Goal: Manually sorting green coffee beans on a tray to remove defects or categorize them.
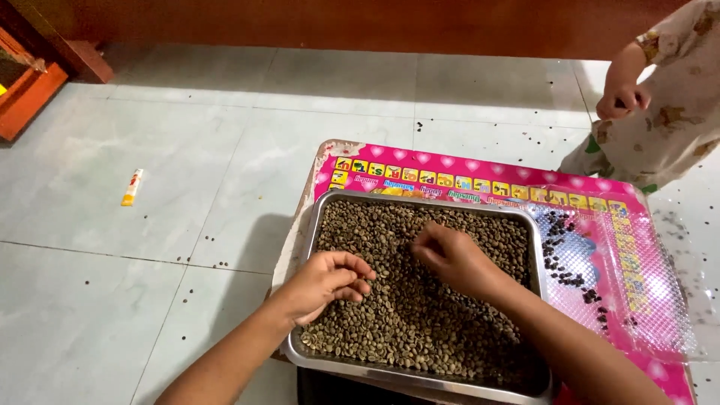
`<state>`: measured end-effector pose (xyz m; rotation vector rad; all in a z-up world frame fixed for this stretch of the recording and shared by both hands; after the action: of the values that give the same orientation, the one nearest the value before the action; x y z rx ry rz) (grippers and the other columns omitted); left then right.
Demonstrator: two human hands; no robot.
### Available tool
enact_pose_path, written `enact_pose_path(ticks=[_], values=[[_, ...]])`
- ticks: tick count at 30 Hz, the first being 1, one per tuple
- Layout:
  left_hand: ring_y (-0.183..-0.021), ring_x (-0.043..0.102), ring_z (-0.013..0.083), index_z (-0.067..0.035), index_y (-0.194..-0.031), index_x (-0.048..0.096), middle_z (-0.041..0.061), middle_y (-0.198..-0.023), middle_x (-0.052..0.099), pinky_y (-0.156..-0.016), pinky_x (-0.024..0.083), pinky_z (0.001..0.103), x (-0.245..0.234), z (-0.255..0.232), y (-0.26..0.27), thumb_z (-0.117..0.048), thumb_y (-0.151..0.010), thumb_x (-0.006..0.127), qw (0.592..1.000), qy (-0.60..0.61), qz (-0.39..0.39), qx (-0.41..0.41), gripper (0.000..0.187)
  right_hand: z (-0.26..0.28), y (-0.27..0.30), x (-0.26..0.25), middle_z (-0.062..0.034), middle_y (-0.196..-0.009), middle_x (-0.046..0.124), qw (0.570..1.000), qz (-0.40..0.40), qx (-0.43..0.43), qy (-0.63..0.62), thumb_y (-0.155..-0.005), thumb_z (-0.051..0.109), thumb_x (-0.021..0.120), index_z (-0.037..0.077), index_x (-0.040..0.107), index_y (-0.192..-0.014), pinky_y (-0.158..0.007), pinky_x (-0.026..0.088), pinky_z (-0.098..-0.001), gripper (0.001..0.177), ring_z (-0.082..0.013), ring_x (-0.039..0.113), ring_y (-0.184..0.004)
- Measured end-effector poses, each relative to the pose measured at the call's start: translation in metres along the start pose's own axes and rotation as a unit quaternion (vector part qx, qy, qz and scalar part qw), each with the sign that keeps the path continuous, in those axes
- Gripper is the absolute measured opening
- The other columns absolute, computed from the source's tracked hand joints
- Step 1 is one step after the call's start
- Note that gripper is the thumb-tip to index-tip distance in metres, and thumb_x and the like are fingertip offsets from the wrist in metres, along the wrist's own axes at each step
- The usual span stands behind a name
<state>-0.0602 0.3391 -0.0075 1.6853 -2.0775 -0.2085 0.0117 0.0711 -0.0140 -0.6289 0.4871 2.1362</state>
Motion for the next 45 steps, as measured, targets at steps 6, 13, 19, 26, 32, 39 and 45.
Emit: enact_pose_path(ticks=[6,13,19,26,32,39,45], values=[[-0.078,0.065,0.019,0.007,-0.105,0.064,0.017,-0.093,0.066,-0.068,0.058,0.029,0.012,0.011,-0.004,0.0,-0.094,0.053,0.996,0.064,0.054,-0.026,0.017,-0.016,0.039,-0.003,-0.0096,-0.073,0.061,0.975,-0.014,0.108,-0.194,-0.102,0.009,0.056,0.003,0.065,-0.098,-0.05,0.044,-0.0352,0.011,-0.017,0.053,-0.058],[-0.083,0.059,0.0176,0.009,-0.127,0.059,0.018,-0.105,0.065,-0.072,0.052,0.028,0.011,0.023,-0.008,0.014,-0.093,0.044,0.995,0.065,0.065,-0.042,0.037,-0.007,0.043,0.005,-0.0138,-0.078,0.057,0.861,-0.002,0.191,-0.471,-0.107,0.001,0.037,-0.007,0.064,-0.106,-0.057,0.045,-0.0321,0.028,-0.0186,0.049,-0.061],[-0.084,0.055,0.018,0.008,-0.118,0.061,0.017,-0.1,0.062,-0.07,0.044,0.029,0.012,0.009,0.008,-0.004,-0.099,0.047,0.996,0.081,0.029,-0.039,0.027,0.029,0.028,0.031,-0.0064,-0.097,0.074,0.996,0.024,0.062,0.061,-0.093,0.013,0.069,0.009,0.072,-0.114,-0.057,0.067,-0.0159,0.022,-0.0149,0.07,-0.067],[-0.079,0.052,0.0159,0.007,-0.118,0.063,0.015,-0.098,0.063,-0.066,0.041,0.028,0.02,0.021,0.0,-0.003,-0.101,0.049,0.996,0.042,0.031,-0.07,0.024,0.004,0.032,0.046,-0.004,-0.095,0.069,0.977,-0.086,-0.054,0.187,-0.087,0.021,0.071,0.013,0.071,-0.095,-0.069,0.057,-0.0416,0.011,-0.0299,0.07,-0.076],[-0.089,0.059,0.0213,0.01,-0.127,0.06,0.018,-0.106,0.064,-0.077,0.052,0.032,0.1,0.016,-0.029,0.009,-0.092,0.046,0.994,0.016,0.091,-0.055,0.038,-0.028,0.09,-0.01,-0.0029,-0.069,0.053,0.923,-0.085,0.078,-0.367,-0.102,0.01,0.056,0.007,0.06,-0.097,-0.043,0.036,-0.0278,0.008,-0.0125,0.043,-0.052],[-0.121,0.059,0.0254,0.004,-0.137,0.052,0.021,-0.126,0.058,-0.104,0.051,0.037,0.267,0.039,-0.112,-0.026,-0.098,0.059,0.976,-0.077,0.203,-0.03,0.049,-0.097,0.169,-0.083,-0.0148,-0.08,0.068,0.92,-0.329,0.118,-0.176,-0.093,-0.002,0.058,-0.005,0.075,-0.108,-0.062,0.054,-0.0376,0.022,-0.0235,0.061,-0.067],[-0.139,0.042,0.0421,0.002,-0.15,0.035,0.029,-0.15,0.039,-0.108,0.042,0.057,0.299,-0.002,-0.103,-0.049,-0.092,0.05,0.938,-0.252,0.236,-0.038,0.079,-0.131,0.184,-0.079,-0.0162,-0.088,0.076,0.93,-0.259,0.242,0.099,-0.094,0.012,0.054,0.007,0.07,-0.104,-0.073,0.058,-0.0461,0.019,-0.0327,0.071,-0.079]])
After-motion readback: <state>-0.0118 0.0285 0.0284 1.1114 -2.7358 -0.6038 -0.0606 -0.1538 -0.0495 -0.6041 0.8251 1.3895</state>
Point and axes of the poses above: each hand's wrist, its own y-axis away from the middle knuckle, its own x-axis out of the palm, z = x × y, the point moved 1 cm from there along -y, towards the middle knuckle
